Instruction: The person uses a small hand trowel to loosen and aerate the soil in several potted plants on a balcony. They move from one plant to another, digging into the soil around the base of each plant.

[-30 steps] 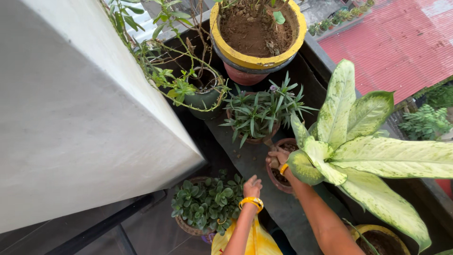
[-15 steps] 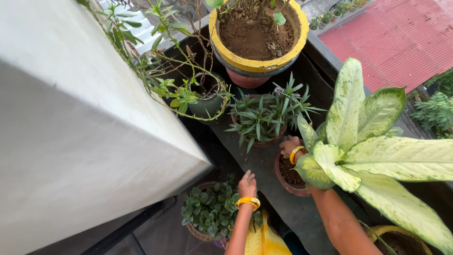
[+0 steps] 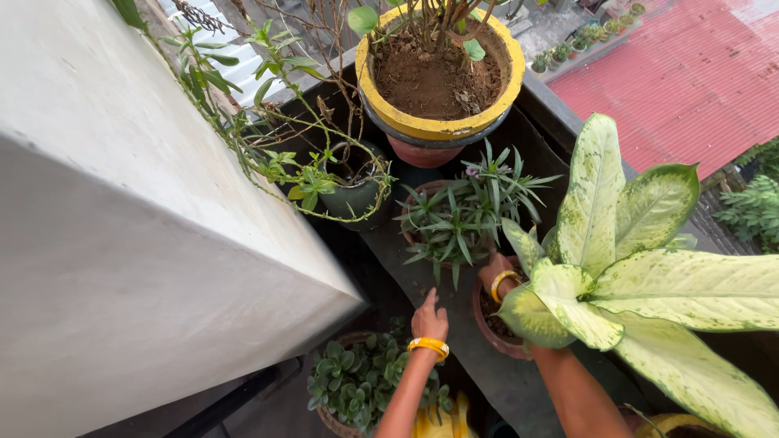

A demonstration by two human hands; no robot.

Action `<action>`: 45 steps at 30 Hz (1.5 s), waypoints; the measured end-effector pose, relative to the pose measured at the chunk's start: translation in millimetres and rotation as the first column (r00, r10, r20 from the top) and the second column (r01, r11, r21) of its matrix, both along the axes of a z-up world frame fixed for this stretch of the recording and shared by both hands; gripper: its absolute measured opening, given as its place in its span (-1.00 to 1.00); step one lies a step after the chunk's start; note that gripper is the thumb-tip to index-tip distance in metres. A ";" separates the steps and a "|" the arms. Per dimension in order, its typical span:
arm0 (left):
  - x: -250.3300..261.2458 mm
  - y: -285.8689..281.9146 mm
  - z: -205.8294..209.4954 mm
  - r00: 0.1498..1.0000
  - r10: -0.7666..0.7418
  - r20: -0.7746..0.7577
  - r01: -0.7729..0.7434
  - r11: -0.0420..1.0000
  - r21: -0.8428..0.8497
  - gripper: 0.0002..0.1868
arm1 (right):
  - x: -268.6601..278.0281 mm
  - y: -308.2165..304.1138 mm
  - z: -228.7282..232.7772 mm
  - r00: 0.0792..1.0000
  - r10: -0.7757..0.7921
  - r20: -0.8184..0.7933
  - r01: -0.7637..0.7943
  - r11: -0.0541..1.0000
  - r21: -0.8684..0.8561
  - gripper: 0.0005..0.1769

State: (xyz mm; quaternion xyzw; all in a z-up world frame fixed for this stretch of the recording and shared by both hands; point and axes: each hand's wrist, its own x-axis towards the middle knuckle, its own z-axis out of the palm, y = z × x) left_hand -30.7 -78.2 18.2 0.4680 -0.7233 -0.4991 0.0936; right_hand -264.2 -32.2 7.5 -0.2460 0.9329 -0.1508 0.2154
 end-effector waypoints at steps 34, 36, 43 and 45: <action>-69.6 -62.1 -74.7 0.529 -0.560 0.637 0.784 0.610 -0.114 0.11 | 8.6 30.1 -44.5 0.978 -0.052 0.204 0.098 0.970 -0.222 -0.01; -69.9 -65.5 -73.2 0.537 -0.558 0.633 0.775 0.622 -0.110 0.11 | 0.2 30.1 -29.3 0.848 -0.137 0.512 0.375 0.838 -0.396 -0.07; -74.6 -66.7 -124.7 0.653 -0.517 0.554 0.729 0.627 -0.274 0.00 | -27.0 -3.0 4.2 0.842 -0.219 0.492 0.398 0.869 -0.294 -0.18; -74.5 -68.9 -129.5 0.681 -0.517 0.519 0.703 0.661 -0.263 0.02 | -42.7 -9.8 -3.4 0.847 -0.141 0.512 0.332 0.893 -0.303 -0.28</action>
